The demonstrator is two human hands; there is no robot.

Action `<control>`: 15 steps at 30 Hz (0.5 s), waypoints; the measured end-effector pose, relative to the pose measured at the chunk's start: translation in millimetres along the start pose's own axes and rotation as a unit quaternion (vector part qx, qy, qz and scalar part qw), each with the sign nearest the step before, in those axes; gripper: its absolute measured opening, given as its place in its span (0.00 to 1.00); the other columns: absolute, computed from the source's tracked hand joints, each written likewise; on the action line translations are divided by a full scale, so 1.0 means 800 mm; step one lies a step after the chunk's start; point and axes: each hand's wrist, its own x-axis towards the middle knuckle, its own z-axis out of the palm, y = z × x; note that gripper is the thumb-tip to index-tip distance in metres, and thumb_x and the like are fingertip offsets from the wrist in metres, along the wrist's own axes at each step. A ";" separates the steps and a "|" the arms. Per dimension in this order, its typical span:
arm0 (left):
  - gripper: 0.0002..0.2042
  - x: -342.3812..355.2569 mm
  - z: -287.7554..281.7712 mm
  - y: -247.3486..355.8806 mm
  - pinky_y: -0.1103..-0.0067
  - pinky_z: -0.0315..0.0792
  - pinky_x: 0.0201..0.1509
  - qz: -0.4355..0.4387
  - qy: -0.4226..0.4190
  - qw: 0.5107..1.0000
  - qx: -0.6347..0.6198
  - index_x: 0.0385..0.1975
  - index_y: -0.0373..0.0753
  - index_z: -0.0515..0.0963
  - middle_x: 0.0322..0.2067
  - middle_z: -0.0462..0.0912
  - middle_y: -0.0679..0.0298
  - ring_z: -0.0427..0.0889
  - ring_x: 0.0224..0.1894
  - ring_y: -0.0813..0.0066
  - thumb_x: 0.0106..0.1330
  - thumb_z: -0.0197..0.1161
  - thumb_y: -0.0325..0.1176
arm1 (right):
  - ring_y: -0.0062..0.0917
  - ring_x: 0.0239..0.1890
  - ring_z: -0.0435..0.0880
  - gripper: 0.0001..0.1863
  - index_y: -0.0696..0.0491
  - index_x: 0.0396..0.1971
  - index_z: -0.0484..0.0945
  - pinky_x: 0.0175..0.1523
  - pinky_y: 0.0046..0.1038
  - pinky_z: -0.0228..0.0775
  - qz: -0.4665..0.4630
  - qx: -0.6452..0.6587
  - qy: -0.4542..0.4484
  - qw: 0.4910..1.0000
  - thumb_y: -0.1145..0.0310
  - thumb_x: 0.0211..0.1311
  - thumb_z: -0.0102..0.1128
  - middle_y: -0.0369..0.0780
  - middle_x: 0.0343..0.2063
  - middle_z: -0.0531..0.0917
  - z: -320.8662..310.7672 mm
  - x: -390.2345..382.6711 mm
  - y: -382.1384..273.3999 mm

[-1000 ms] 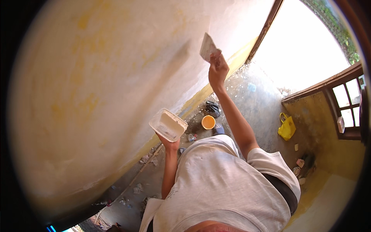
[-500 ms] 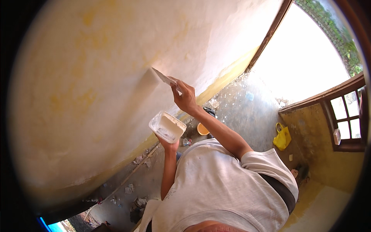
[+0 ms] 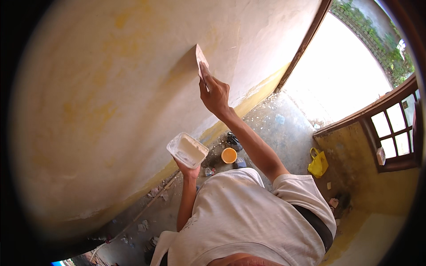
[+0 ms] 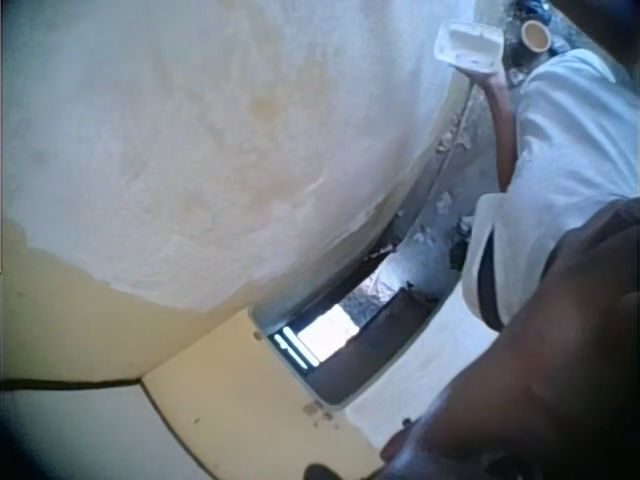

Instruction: The person applies a white plaster or putty substance to a wall using a handheld spreader. The person repeatedly scoops the material from a small plastic container and smooths it onto the surface of the indoor wall.

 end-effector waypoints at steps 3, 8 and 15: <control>0.25 -0.003 0.002 0.010 0.61 0.69 0.68 -0.007 0.008 1.000 0.017 0.62 0.54 0.75 0.57 0.80 0.73 0.77 0.61 0.67 0.74 0.51 0.61 | 0.27 0.26 0.86 0.19 0.57 0.58 0.79 0.32 0.27 0.76 0.145 0.037 -0.014 0.989 0.75 0.68 0.61 0.46 0.31 0.88 -0.041 -0.026 0.028; 0.26 -0.004 0.000 0.006 0.60 0.68 0.69 0.006 0.011 0.999 0.033 0.62 0.54 0.74 0.58 0.80 0.73 0.77 0.62 0.66 0.73 0.51 0.62 | 0.37 0.43 0.87 0.15 0.61 0.54 0.78 0.49 0.35 0.76 0.313 0.068 0.224 0.921 0.72 0.72 0.55 0.47 0.40 0.88 -0.099 0.053 0.158; 0.27 -0.015 0.015 0.003 0.59 0.67 0.69 0.006 0.027 0.999 0.025 0.64 0.53 0.74 0.59 0.79 0.71 0.76 0.62 0.65 0.73 0.51 0.62 | 0.41 0.40 0.88 0.12 0.55 0.50 0.80 0.42 0.38 0.79 0.192 -0.009 0.190 0.963 0.76 0.70 0.57 0.46 0.42 0.87 -0.028 0.081 0.067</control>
